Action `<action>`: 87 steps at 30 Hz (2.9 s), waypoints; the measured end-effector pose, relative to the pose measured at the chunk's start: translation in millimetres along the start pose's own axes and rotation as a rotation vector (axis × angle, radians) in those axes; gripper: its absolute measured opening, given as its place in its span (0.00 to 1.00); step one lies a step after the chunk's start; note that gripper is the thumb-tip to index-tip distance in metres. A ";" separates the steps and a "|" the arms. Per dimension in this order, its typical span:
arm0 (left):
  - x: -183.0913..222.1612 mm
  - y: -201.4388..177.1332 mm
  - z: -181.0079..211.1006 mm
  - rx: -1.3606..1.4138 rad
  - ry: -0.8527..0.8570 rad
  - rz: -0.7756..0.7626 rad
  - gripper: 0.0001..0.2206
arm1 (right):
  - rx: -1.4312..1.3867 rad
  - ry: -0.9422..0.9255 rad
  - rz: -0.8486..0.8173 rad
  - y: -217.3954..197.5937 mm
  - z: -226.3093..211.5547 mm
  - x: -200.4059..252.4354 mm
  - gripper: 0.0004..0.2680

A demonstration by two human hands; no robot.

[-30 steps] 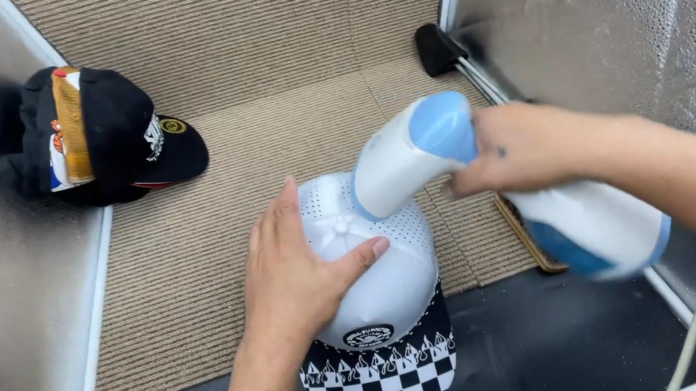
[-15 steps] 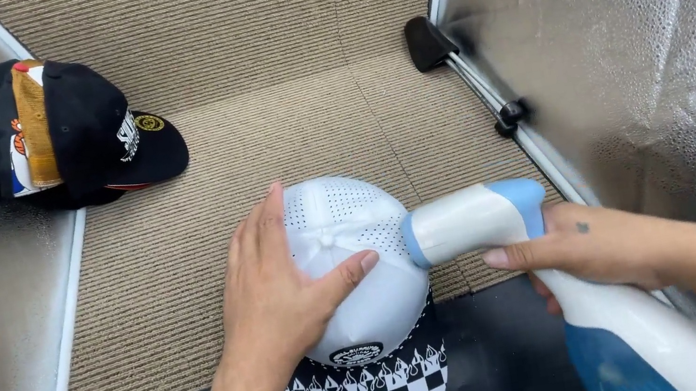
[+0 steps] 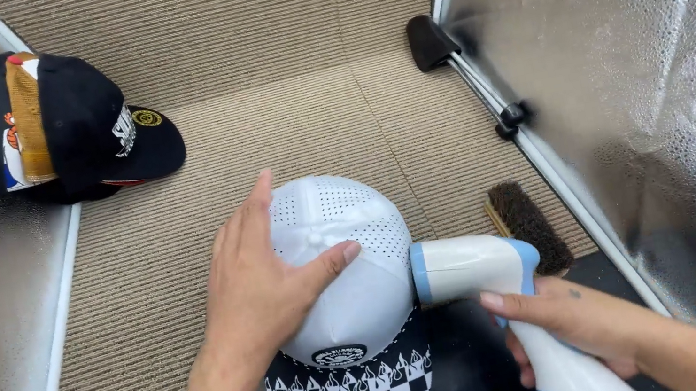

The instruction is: Brushing and steaming a baseball cap to clean and restore its shape.

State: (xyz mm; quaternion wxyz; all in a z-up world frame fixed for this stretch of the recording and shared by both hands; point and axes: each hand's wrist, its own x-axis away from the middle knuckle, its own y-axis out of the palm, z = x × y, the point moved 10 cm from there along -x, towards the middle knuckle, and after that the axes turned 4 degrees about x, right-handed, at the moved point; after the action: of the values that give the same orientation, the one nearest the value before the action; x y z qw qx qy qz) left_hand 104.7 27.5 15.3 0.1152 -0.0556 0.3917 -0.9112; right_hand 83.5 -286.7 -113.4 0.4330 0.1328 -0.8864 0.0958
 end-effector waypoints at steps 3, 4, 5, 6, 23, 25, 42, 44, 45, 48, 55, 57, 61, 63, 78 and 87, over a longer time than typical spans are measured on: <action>-6.6 -12.7 3.9 -0.013 0.092 0.043 0.53 | -0.019 -0.014 -0.041 17.2 1.6 -1.4 0.15; -12.3 -14.4 3.3 -0.014 0.094 0.044 0.53 | -0.020 -0.015 -0.041 20.3 1.2 -3.4 0.15; -15.5 -13.2 -2.3 -0.042 0.065 0.015 0.51 | -0.031 -0.022 -0.073 27.3 1.1 -5.2 0.17; -18.6 -12.6 -8.4 -0.071 0.036 -0.014 0.50 | -0.042 -0.028 -0.104 34.8 0.8 -6.7 0.20; -16.1 -11.7 -10.7 -0.065 0.086 -0.001 0.51 | -0.034 -0.100 -0.133 32.6 -7.4 -4.2 0.19; -16.1 -10.9 -9.4 -0.081 0.062 -0.032 0.52 | 0.043 -0.051 -0.101 31.2 -3.8 -0.4 0.22; -14.2 -12.0 -9.9 -0.055 0.018 -0.043 0.51 | 0.129 -0.100 -0.091 31.1 -10.6 2.9 0.22; -14.3 -11.8 -10.2 -0.052 0.051 -0.027 0.51 | 0.013 -0.132 -0.134 29.2 -9.3 -19.2 0.19; -14.3 -14.7 -8.8 -0.044 0.079 0.003 0.50 | -0.090 -0.173 -0.179 29.4 -13.9 -29.1 0.17; -14.4 -12.9 -11.7 -0.040 0.044 -0.022 0.50 | -0.153 -0.140 -0.154 23.0 -25.6 -44.4 0.18; -15.2 -10.9 -12.0 -0.033 0.075 -0.018 0.50 | 0.176 -0.254 -0.113 24.6 -39.8 -9.0 0.21; -16.0 -10.8 -10.2 -0.033 0.139 0.003 0.50 | 0.239 -0.268 0.011 15.4 -49.3 0.6 0.17; -17.2 -5.8 -14.6 -0.042 0.111 -0.042 0.51 | 0.480 -0.307 0.097 20.1 -95.1 36.3 0.19; -18.6 -5.8 -14.3 -0.049 0.220 0.033 0.51 | 0.682 -0.262 0.182 19.7 -111.4 48.8 0.18; -10.1 -7.4 -8.2 -0.041 0.351 0.077 0.49 | 1.470 -0.214 0.247 76.0 -204.2 89.1 0.17; -14.5 -4.3 -11.0 -0.057 0.313 0.034 0.49 | 1.190 -0.212 0.208 88.4 -215.1 89.6 0.16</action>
State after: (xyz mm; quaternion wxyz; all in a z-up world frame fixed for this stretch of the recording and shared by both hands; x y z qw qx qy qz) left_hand 115.9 41.8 10.8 0.0663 0.0904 0.4313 -0.8952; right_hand 162.2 -155.5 83.2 0.1825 0.2732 -0.7273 0.6026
